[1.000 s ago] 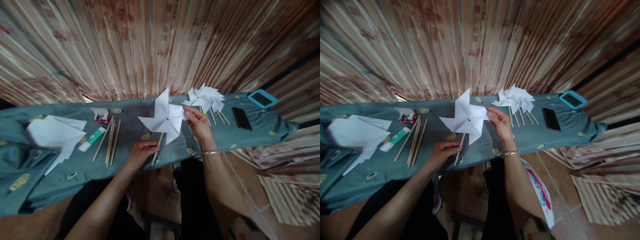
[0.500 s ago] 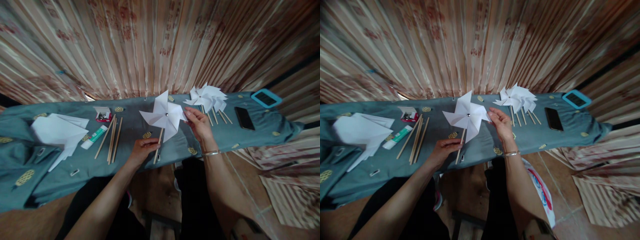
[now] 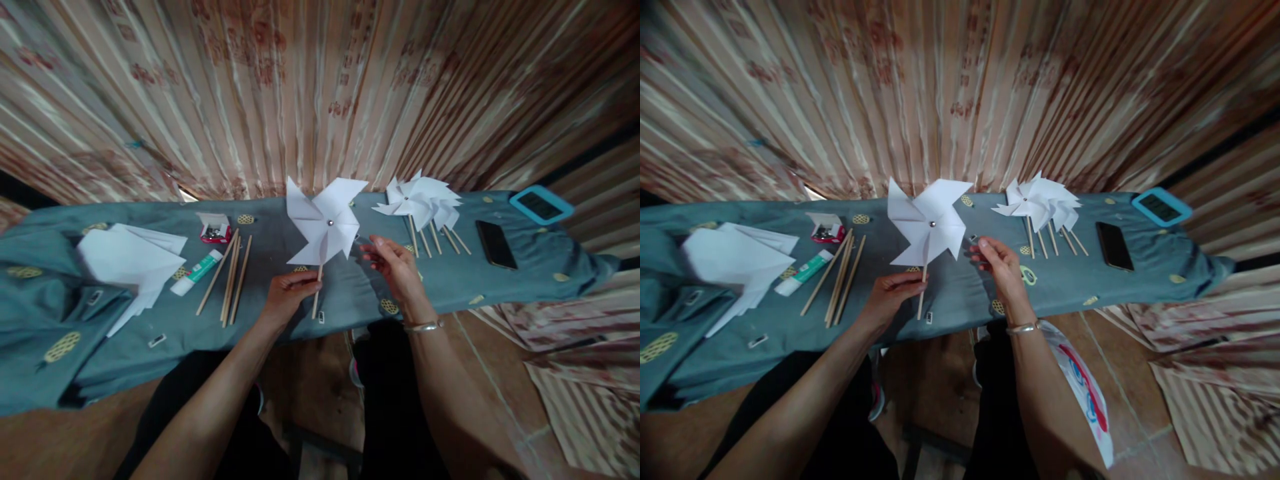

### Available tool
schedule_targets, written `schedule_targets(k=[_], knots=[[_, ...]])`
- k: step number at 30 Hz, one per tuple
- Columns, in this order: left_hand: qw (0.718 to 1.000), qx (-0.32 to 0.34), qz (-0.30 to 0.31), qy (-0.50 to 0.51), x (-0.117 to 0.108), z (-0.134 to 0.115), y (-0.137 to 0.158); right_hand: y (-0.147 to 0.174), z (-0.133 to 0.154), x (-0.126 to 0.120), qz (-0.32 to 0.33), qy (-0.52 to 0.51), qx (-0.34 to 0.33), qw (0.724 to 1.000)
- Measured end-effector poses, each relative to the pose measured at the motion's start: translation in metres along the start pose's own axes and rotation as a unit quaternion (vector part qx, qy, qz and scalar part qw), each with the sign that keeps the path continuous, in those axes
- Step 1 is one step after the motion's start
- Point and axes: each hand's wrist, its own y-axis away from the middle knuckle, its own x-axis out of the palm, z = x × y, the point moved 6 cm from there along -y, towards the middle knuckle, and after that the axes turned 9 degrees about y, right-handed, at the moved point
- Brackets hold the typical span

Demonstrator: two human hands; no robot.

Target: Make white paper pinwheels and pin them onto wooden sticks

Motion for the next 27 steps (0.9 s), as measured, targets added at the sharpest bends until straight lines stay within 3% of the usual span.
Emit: schedule_targets(k=[6, 13, 21, 24, 27], knots=[[1.000, 0.001, 0.006, -0.020, 0.001, 0.001, 0.000, -0.010, 0.006, -0.006, -0.033, 0.013, -0.053, 0.998], [0.999, -0.012, 0.015, -0.025, 0.005, 0.003, 0.002, -0.014, 0.011, 0.026, 0.112, -0.014, -0.091, 0.989], [0.999, -0.038, 0.026, -0.019, 0.004, 0.007, 0.002, -0.005, 0.000, 0.046, 0.186, -0.006, -0.015, 0.982], [0.999, -0.035, 0.027, -0.010, 0.003, 0.008, 0.001, -0.005, -0.007, 0.048, 0.179, 0.003, -0.013, 0.984], [1.000, -0.001, 0.004, 0.000, 0.002, 0.007, -0.002, -0.006, -0.018, 0.050, 0.128, 0.010, -0.019, 0.992]])
